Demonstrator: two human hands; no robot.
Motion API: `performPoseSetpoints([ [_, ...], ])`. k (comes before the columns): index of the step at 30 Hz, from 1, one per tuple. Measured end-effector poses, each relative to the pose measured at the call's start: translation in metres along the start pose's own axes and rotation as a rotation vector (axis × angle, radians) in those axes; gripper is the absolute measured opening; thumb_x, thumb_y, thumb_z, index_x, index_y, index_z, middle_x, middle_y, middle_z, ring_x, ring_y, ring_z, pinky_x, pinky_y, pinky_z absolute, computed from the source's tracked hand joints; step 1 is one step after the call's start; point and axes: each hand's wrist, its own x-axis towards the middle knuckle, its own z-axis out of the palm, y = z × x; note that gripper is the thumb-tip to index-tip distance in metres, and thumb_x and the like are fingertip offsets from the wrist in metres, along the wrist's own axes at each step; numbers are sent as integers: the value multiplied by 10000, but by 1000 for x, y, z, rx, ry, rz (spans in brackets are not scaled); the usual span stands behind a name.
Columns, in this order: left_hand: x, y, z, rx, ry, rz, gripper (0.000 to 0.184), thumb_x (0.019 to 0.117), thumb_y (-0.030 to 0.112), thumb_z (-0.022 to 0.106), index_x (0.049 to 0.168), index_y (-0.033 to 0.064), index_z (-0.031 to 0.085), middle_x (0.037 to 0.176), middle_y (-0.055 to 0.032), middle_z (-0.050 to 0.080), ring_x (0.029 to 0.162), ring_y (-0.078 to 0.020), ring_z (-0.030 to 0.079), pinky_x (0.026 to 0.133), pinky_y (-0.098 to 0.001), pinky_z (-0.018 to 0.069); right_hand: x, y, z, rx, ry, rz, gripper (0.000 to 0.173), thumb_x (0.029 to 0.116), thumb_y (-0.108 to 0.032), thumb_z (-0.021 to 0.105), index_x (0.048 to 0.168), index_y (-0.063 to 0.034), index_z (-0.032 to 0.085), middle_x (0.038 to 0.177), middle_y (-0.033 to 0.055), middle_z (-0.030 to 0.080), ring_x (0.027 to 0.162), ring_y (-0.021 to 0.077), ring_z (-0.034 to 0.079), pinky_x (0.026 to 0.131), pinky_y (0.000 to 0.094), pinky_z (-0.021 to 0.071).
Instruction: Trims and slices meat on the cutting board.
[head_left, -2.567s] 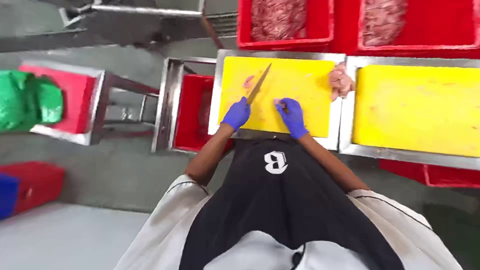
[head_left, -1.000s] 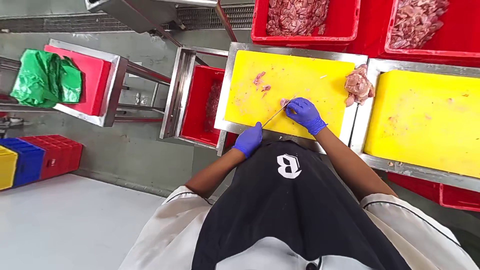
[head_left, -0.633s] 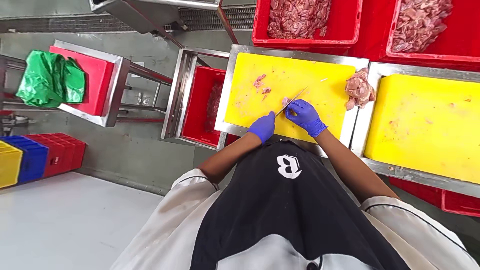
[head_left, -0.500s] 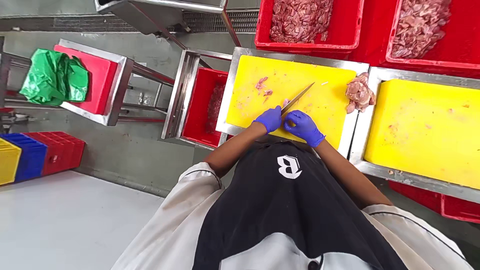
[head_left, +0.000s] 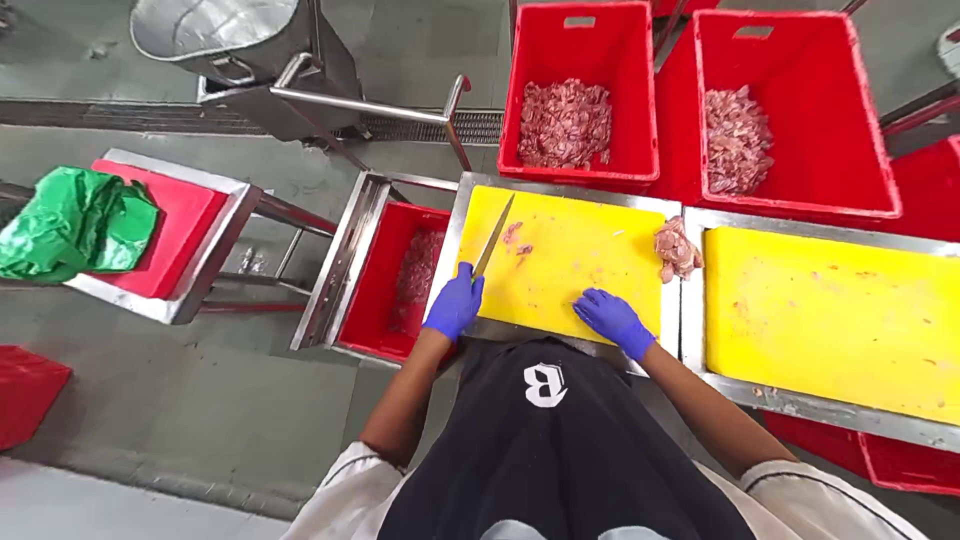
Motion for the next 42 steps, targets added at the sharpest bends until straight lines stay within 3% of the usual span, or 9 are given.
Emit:
performPoseSetpoints([
  [5, -24, -56, 29, -36, -19, -16, 482, 1091, 351, 450, 1483, 71, 428, 1038, -240, 710, 967, -428, 715, 865, -618, 562, -6, -39, -67, 829, 525, 525, 180, 849, -184, 779, 944, -106, 647, 880, -47, 656, 742, 29, 610, 651, 219, 537],
  [9, -37, -86, 34, -72, 28, -25, 486, 1091, 357, 452, 1481, 67, 438, 1020, -229, 716, 954, -409, 720, 871, -602, 567, 29, -85, -167, 432, 1262, -193, 171, 1044, -338, 538, 1179, -344, 642, 1164, -170, 633, 1040, 12, 618, 854, 215, 531],
  [13, -42, -100, 32, -74, 67, -13, 499, 1105, 365, 407, 1494, 53, 421, 1033, -227, 714, 974, -402, 719, 890, -596, 561, 95, -71, -237, 381, 1672, -437, 149, 985, -147, 540, 1036, -24, 608, 889, 27, 673, 828, 96, 659, 742, 264, 565],
  [15, -40, -102, 29, -81, 98, 9, 498, 1107, 356, 400, 1494, 43, 418, 1018, -227, 715, 953, -399, 722, 875, -585, 567, 156, -22, -238, 26, 1405, -164, 256, 1014, -201, 601, 1046, 51, 632, 1133, 211, 629, 1173, 275, 573, 1042, 417, 440],
  [18, -38, -104, 28, -100, 117, 44, 506, 1108, 360, 393, 1494, 33, 416, 1019, -223, 714, 950, -396, 721, 877, -571, 567, 216, 24, -186, -62, 599, 310, 802, 897, -516, 701, 1540, -112, 443, 1636, 271, 264, 1532, 437, 219, 1247, 570, 211],
  [22, -33, -101, 28, -159, 152, 30, 516, 1105, 367, 392, 1501, 37, 411, 1027, -221, 715, 956, -389, 722, 882, -572, 568, 233, -3, -37, 140, 94, 106, 583, 981, -425, 645, 1448, -87, 560, 1502, 178, 525, 1433, 349, 450, 1201, 545, 336],
  [25, -32, -91, 30, -222, 161, -12, 526, 1110, 351, 404, 1525, 29, 374, 1060, -237, 708, 983, -398, 716, 907, -573, 560, 219, -33, 31, 236, -120, 72, 568, 937, -524, 664, 1349, -132, 667, 1506, 149, 527, 1461, 339, 402, 1214, 554, 276],
  [32, -18, -47, 19, -120, 128, -63, 560, 1082, 306, 461, 1581, 99, 314, 1200, -222, 696, 1086, -395, 704, 947, -595, 557, 144, -1, 9, -83, -190, -131, 391, 1088, -295, 432, 1250, -45, 686, 1302, 205, 665, 1272, 391, 602, 1082, 535, 468],
  [42, 59, 12, 50, 26, 148, 97, 548, 1003, 233, 631, 1490, 72, 438, 1348, -208, 620, 1218, -378, 644, 995, -557, 549, 39, 41, 0, 36, 229, 197, 195, 967, -162, 688, 1077, -20, 765, 1076, 216, 724, 1065, 404, 693, 950, 537, 560],
])
